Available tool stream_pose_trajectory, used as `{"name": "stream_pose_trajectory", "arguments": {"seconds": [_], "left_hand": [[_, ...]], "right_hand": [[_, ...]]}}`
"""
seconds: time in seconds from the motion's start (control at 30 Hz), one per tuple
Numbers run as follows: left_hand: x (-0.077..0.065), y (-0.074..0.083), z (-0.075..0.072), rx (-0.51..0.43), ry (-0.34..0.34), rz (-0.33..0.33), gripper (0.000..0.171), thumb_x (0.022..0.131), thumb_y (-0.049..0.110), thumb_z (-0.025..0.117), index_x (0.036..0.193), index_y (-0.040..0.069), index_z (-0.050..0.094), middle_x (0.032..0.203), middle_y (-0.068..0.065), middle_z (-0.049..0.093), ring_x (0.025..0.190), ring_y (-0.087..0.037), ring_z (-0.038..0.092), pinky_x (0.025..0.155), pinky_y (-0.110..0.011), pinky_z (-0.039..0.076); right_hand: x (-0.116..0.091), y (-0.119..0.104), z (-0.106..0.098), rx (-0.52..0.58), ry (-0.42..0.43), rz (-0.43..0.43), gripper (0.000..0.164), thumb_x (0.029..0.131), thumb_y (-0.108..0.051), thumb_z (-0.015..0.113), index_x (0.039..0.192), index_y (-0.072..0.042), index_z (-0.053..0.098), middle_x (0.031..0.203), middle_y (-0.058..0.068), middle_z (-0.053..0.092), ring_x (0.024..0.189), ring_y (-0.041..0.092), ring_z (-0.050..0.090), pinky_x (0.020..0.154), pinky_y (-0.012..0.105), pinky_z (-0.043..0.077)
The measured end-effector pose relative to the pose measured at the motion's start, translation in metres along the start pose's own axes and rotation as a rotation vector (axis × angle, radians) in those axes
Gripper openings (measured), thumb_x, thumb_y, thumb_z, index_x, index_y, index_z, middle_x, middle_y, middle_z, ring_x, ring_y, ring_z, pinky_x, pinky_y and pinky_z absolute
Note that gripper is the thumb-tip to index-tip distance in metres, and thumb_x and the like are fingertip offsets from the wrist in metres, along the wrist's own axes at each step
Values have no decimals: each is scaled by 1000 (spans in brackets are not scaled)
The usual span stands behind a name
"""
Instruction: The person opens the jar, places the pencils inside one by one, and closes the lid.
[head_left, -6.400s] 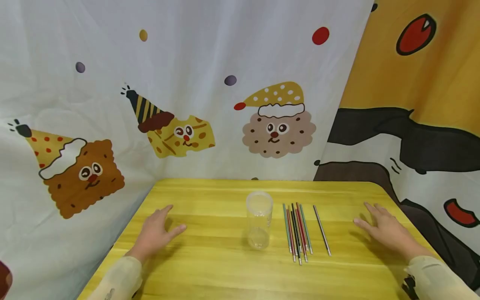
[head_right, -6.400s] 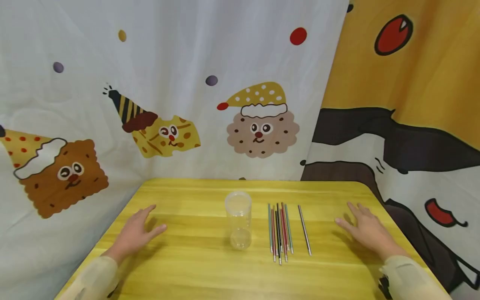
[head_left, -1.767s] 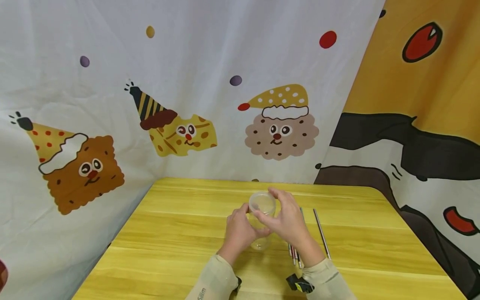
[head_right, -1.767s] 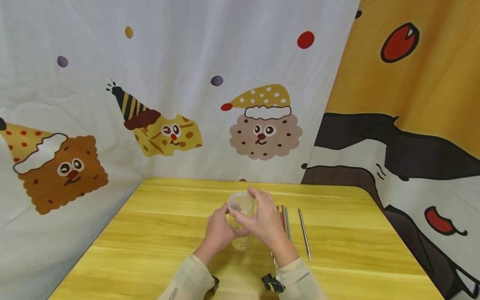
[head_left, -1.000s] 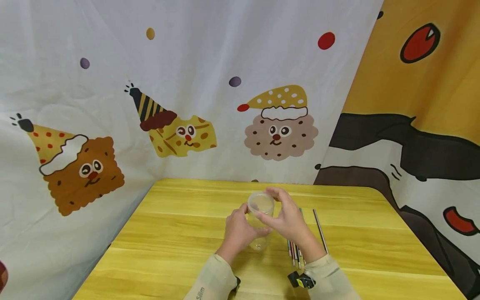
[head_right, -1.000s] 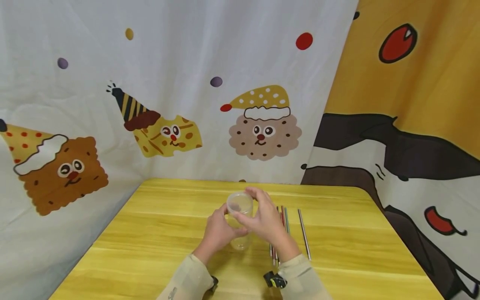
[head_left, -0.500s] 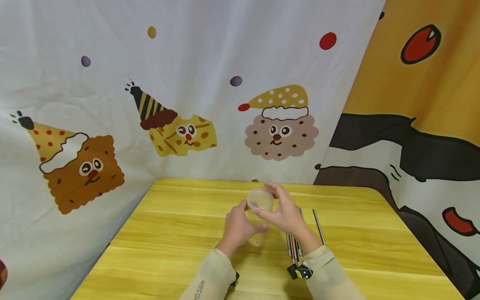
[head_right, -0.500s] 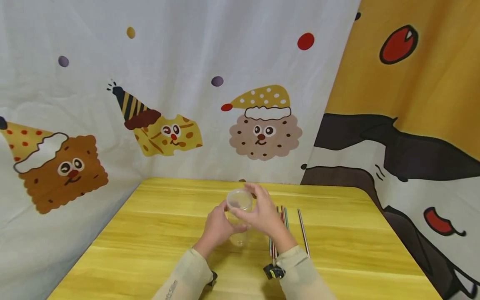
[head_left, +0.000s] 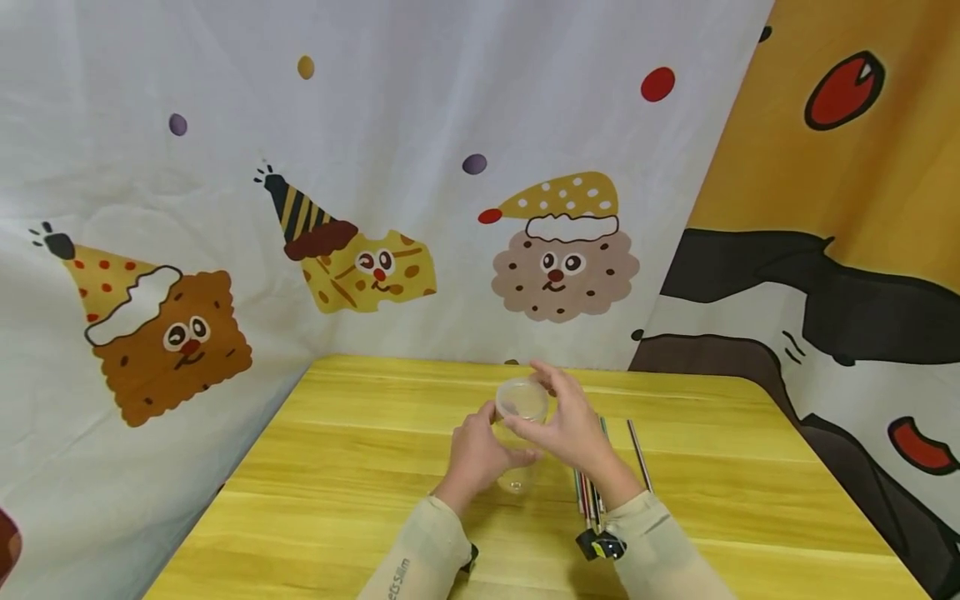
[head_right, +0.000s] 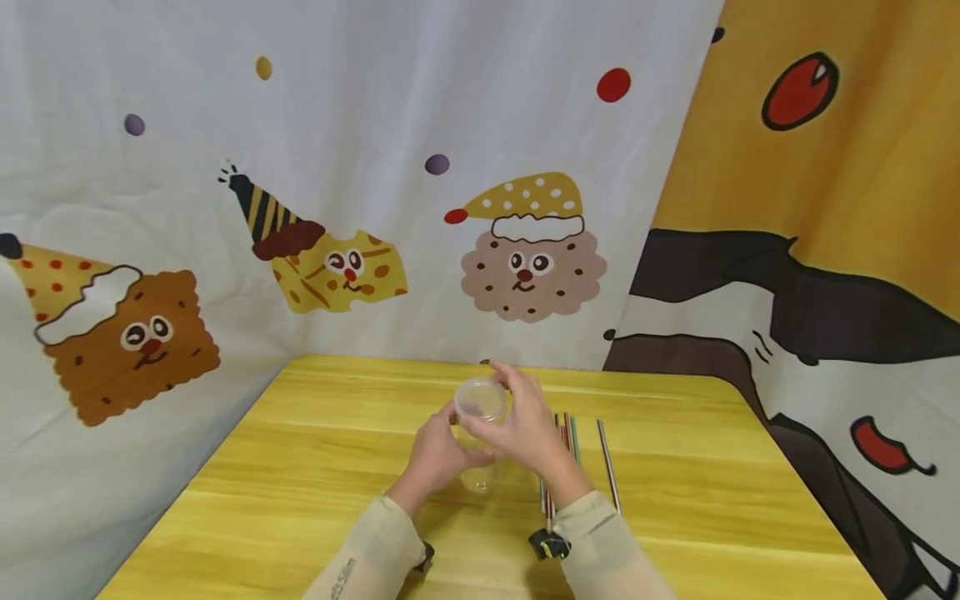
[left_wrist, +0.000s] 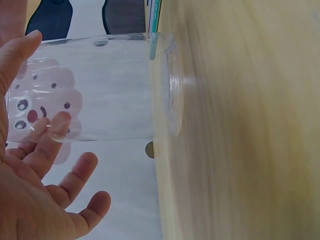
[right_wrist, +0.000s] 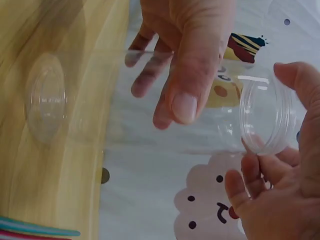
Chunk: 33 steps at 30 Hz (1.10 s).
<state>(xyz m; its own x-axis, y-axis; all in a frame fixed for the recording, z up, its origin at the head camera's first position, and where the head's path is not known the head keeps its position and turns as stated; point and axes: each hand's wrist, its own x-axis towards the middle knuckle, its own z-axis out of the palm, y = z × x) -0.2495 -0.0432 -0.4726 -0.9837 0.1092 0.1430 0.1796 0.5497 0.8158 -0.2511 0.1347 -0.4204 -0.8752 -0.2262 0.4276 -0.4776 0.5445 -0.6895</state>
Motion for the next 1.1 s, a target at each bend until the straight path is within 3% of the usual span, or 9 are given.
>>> {"name": "stream_pose_trajectory", "arguments": {"seconds": [0.17,0.37,0.57,0.77,0.93,1.1], "left_hand": [[-1,-1,0,-9,2,-18,86,72,49,99,145,21,63,144,-1,70,136,-39,60,115,-74,38],[-1,0,1,7,9,11,81,73,46,99,142,20,64,140,0,72,132,-36,65,114,-75,38],[0,1,3,-1,14,-28,87,71,46,100,145,22,63,144,2,71,134,-37,62,113,-68,46],[0,-1,1,19,20,30,79,73,45,99,140,19,65,131,2,76,126,-35,67,111,-71,44],[-2,0,0,26,27,-24,82,72,53,99,139,22,65,141,-1,72,131,-40,63,110,-67,48],[-3,1,2,13,39,-33,77,70,54,99,134,23,67,141,-3,72,128,-41,64,107,-63,52]], "right_hand": [[1,1,-4,35,-56,-50,87,87,-25,88,161,-15,45,146,9,63,125,28,60,103,52,52],[0,-3,0,-102,-22,-11,97,84,-53,89,162,-16,44,141,11,62,120,27,60,90,47,55],[-3,-7,2,-52,-30,-4,89,89,-36,86,165,-20,41,151,11,61,128,33,60,92,51,57],[-3,-15,4,-192,39,17,94,85,-54,88,161,-16,46,145,13,62,126,33,61,92,55,56],[-1,-17,1,-35,64,38,83,91,-39,86,159,-12,47,149,14,61,129,34,59,101,57,55],[-1,2,-20,31,93,116,83,95,-35,82,163,-12,40,160,16,53,139,38,52,111,58,47]]}}
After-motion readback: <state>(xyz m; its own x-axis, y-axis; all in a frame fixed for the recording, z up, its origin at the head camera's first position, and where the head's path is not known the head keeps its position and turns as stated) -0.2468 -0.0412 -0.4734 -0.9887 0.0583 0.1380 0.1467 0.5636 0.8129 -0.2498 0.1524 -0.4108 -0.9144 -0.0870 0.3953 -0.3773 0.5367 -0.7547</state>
